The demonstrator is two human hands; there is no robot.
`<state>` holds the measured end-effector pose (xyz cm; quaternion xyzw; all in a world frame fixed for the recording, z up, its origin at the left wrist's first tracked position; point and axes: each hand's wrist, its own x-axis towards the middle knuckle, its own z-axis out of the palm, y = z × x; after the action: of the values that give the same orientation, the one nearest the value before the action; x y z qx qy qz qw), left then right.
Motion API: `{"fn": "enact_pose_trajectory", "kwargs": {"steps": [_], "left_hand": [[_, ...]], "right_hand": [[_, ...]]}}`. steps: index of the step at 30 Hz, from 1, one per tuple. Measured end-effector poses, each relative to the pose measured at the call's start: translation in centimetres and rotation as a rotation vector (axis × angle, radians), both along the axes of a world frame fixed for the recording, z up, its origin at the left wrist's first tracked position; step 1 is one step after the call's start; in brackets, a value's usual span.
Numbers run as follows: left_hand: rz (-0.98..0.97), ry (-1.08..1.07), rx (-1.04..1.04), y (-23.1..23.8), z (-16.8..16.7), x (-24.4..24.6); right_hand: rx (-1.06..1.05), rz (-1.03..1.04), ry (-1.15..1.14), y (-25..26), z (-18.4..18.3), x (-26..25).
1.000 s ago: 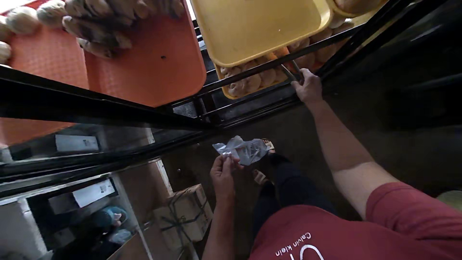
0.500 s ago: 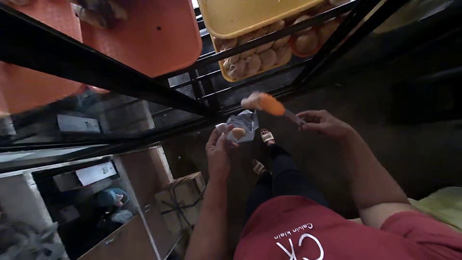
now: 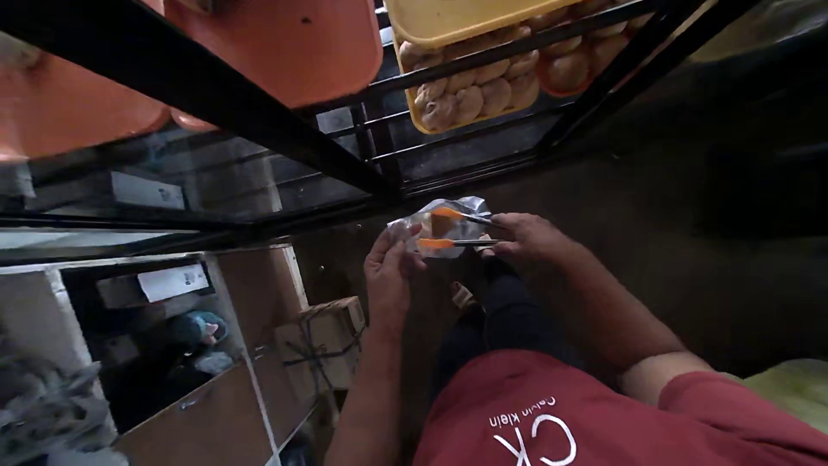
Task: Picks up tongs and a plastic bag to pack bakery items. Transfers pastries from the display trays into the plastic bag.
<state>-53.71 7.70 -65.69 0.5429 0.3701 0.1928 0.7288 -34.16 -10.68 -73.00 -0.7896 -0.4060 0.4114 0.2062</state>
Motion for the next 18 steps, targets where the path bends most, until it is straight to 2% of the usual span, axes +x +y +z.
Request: {"fn": "enact_pose_trajectory", "kwargs": {"steps": [3,6,11,16,18], "left_hand": [[0.022,0.013,0.030,0.3,-0.8,-0.4],[0.038,0.029,0.017,0.1,-1.6,-0.6],[0.125,0.059,-0.027,-0.2,-2.2,-0.5],[0.195,0.096,-0.064,0.1,-2.7,-1.1],[0.224,0.105,-0.077,0.1,-2.8,-1.4]], "right_hand": [[0.184,-0.093,0.062,-1.7,2.7,3.8],[0.162,-0.238,-0.101,0.3,4.2,7.8],[0.058,-0.407,-0.457,8.4,1.6,14.2],[-0.011,-0.280,-0.678,14.5,-1.9,18.4],[-0.035,-0.215,-0.646,15.7,-3.4,19.6]]}}
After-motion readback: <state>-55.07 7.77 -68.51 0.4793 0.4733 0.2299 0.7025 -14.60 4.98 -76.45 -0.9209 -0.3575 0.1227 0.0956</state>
